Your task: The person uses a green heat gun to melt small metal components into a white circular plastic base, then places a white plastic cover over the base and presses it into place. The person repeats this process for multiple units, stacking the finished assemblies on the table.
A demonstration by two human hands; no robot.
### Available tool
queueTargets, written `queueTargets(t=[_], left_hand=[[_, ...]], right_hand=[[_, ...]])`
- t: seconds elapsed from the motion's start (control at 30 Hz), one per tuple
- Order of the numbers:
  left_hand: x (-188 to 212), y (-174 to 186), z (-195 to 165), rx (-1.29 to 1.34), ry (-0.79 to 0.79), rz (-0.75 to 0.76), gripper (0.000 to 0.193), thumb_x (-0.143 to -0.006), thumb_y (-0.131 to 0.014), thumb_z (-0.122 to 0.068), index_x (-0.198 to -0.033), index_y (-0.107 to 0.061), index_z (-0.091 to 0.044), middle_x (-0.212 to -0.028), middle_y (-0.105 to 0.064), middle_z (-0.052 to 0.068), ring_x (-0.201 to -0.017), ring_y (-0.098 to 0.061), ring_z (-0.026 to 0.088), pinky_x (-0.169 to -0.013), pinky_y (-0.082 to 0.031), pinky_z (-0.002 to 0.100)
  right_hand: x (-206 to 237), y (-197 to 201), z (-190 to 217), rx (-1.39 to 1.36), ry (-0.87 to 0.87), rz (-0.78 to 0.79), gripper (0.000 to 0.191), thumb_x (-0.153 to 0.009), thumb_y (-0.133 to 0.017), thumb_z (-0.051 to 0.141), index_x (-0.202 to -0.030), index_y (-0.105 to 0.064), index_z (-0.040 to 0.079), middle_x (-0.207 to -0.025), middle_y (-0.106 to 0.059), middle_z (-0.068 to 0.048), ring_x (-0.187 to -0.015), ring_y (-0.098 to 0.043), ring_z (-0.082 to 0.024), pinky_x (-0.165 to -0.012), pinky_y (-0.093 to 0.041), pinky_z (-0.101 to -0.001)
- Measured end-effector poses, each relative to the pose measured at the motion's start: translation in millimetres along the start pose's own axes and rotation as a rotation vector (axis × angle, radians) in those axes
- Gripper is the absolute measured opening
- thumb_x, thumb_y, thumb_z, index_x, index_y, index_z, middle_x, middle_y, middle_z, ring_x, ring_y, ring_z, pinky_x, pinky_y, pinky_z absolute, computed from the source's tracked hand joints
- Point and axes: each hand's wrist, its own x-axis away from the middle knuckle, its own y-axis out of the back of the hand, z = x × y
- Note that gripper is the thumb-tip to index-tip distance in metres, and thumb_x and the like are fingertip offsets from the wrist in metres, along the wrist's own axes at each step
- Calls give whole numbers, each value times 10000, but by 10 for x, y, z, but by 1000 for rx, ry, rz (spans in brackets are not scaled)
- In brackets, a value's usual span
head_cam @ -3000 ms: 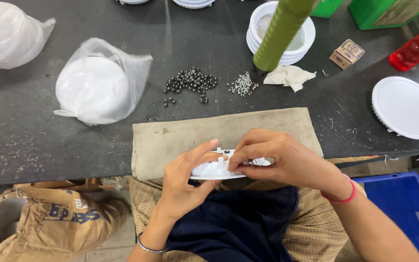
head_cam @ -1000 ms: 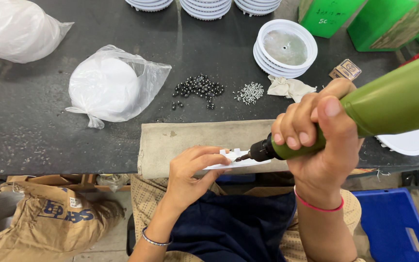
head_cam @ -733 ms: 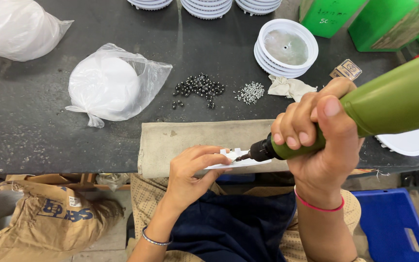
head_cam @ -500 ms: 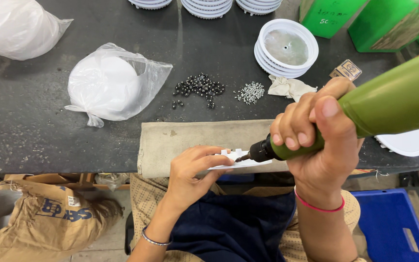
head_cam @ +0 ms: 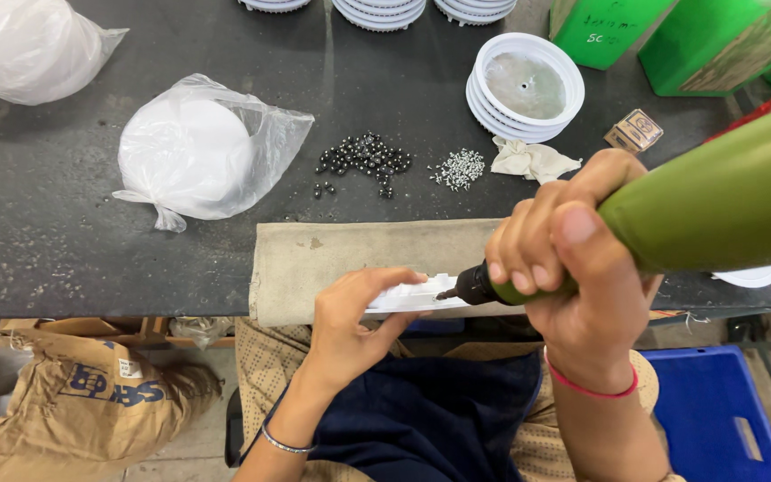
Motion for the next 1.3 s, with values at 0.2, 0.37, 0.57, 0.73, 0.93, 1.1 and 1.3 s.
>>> queueTargets(t=[0.2,0.37,0.57,0.73,0.93,1.1,1.3], left_hand=[[-6,-59,-1,-37,19,8,570,-787,-881,-114,-1252,-557,-61,-1100,-794,51,-987,-766,255,-816,-581,334],[-16,-72,-1,-13,41,11,607,-783,-865,-86,-1289,-531,-56,-1079,-798,60,-966,-774,252,-807,-592,326],[-9,-85,13,-13,42,-14,624,-755,-850,-45,-1294,-536,-62,-1066,-798,67,-955,-772,252,-807,-598,329],[-48,-83,70,-54,43,-51,639,-751,-862,-48,-1303,-540,-70,-1042,-790,70,-947,-768,264,-791,-594,337],[-89,-94,39,-60,39,-91,664,-753,-870,-84,-1331,-543,-97,-1016,-793,48,-888,-755,257,-755,-579,340],[-86,-38,-9,-111,8,-86,596,-740,-896,-119,-1284,-650,-126,-1004,-773,58,-873,-729,268,-766,-558,366],[55,251,31,-147,-89,52,537,-698,-841,-61,-1215,-711,-124,-1092,-757,24,-1036,-706,257,-1000,-465,405]], right_hand=[[2,9,54,19,-23,105,196,-1092,-571,83,-945,-447,45,-610,-474,-40,-516,-460,-112,-573,-488,-314],[11,28,3,30,-39,99,200,-1095,-562,41,-935,-442,41,-609,-478,-43,-511,-457,-107,-571,-487,-311],[-2,33,14,31,-52,110,194,-1083,-557,27,-927,-441,41,-590,-469,-34,-486,-444,-101,-554,-482,-308],[-66,3,-47,45,-54,132,201,-1058,-548,25,-894,-434,49,-582,-452,-31,-473,-431,-109,-541,-472,-309],[-186,-68,-69,38,-57,69,207,-1048,-540,36,-875,-431,60,-574,-427,-20,-478,-412,-104,-539,-447,-303],[-215,-52,-15,52,10,-6,210,-1058,-559,61,-889,-436,62,-597,-420,-6,-508,-420,-104,-561,-460,-304],[-512,276,-175,316,74,-65,199,-1123,-685,82,-1005,-542,11,-740,-556,-45,-626,-547,-132,-642,-511,-298]])
